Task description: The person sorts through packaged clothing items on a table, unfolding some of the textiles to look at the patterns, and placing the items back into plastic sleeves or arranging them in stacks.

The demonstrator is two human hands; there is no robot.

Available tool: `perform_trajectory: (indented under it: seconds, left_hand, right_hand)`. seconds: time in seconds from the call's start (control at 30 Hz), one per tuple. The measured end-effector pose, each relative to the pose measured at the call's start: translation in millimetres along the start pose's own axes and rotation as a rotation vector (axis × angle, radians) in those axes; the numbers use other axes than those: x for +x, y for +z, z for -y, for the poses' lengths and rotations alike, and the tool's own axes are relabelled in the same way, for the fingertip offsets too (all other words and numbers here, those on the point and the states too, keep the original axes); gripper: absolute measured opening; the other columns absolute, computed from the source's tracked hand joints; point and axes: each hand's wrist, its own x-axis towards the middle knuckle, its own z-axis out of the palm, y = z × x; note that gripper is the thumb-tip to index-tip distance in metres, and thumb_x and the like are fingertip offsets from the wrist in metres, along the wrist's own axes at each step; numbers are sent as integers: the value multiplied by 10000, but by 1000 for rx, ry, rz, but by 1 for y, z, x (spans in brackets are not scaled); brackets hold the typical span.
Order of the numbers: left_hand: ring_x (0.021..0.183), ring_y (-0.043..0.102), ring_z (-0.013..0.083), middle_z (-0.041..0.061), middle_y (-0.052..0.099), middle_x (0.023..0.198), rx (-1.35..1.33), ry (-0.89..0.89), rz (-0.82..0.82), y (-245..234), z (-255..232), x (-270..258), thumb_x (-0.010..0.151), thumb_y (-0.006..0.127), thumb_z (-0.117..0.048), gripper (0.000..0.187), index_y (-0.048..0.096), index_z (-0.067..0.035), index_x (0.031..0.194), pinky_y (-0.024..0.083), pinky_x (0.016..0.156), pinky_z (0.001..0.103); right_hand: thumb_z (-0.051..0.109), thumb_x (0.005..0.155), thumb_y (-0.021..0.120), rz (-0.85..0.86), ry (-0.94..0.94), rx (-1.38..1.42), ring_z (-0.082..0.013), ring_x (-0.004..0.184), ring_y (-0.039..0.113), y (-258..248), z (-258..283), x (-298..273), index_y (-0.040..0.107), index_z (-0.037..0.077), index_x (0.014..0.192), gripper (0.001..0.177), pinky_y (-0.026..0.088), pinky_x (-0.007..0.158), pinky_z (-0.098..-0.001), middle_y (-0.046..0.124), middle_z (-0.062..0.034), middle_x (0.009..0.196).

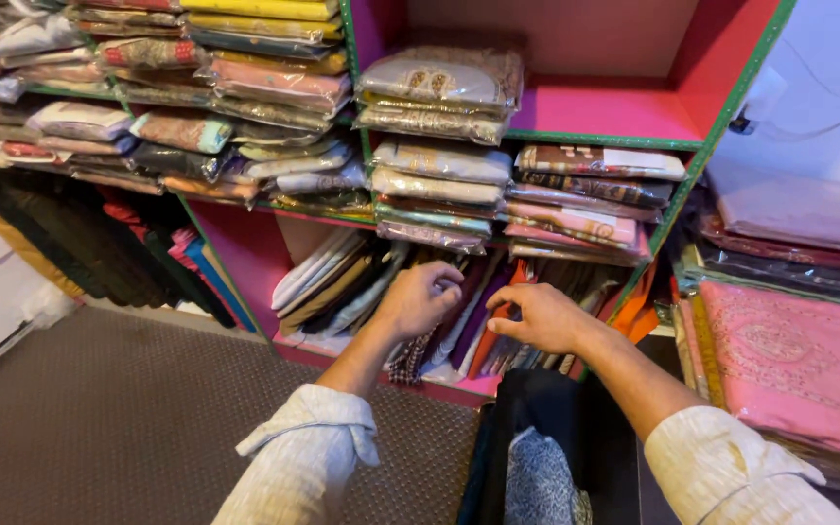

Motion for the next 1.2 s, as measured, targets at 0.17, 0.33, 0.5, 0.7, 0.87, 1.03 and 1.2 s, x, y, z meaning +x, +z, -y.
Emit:
perform_trajectory:
  seconds: [0.17, 0.33, 0.5, 0.7, 0.87, 1.03, 1.2]
  left_hand:
    - [1087, 739, 227, 83, 763, 1194, -24, 24, -107, -25, -3, 27, 848, 729, -311, 476, 669, -176, 1301, 598, 931, 419]
    - [1235, 646, 371, 189, 697, 1291, 114, 131, -209, -55, -19, 51, 833, 745, -314, 615, 601, -102, 1393, 513, 1070, 512]
    - [1385, 502, 420, 217, 576, 1406, 147, 68, -289, -97, -31, 83, 810, 767, -505, 802, 533, -106, 1464, 401, 1157, 571]
    - [1395, 468, 451, 226, 528, 1449, 247, 147, -385, -143, -12, 139, 762, 801, -469, 838, 537, -95, 1464, 356, 1188, 553]
    - [1491, 327, 442, 246, 395, 1552, 250, 142, -384, -179, -17, 181, 771, 790, -493, 900, 468, -85, 1506, 261, 1238, 552]
    - [1554, 211, 416, 247, 241, 1665, 276, 65, -268, -195, -14, 212, 793, 758, -534, 986, 343, -125, 1589, 196, 1255, 579]
    - [1487, 359, 434, 234, 336, 1628, 233, 42, -253, -203, 0, 232, 770, 756, -525, 935, 422, -142, 1554, 276, 1242, 548]
  right_hand:
    - [365, 827, 780, -78, -79, 3, -372, 1174, 669, -26, -2, 27, 707, 207, 1244, 452, 542, 997, -501, 730, -143, 1199]
    - [386, 845, 795, -167, -173, 25, -465, 1267, 584, -55, -8, 57, 604, 111, 1370, 623, 449, 1098, -558, 637, -245, 1305]
    - [353, 790, 845, -282, -26, 220, -418, 1249, 616, -72, -11, 93, 455, 125, 1501, 842, 565, 999, -494, 455, -259, 1473]
    - [434, 780, 834, -388, 21, 184, -391, 1337, 547, -97, -12, 127, 348, 163, 1575, 970, 463, 1114, -540, 340, -235, 1563]
    - [448, 821, 805, -528, 66, 230, -492, 1405, 427, -122, 22, 142, 347, 79, 1564, 948, 428, 1129, -559, 349, -326, 1530]
    - [635, 823, 747, -533, 219, 237, -394, 1477, 376, -124, 29, 171, 391, 215, 1546, 909, 289, 1223, -561, 397, -212, 1571]
    - [587, 801, 769, -575, 245, 293, -451, 1472, 360, -126, 41, 179, 399, 93, 1564, 981, 282, 1228, -565, 365, -275, 1569]
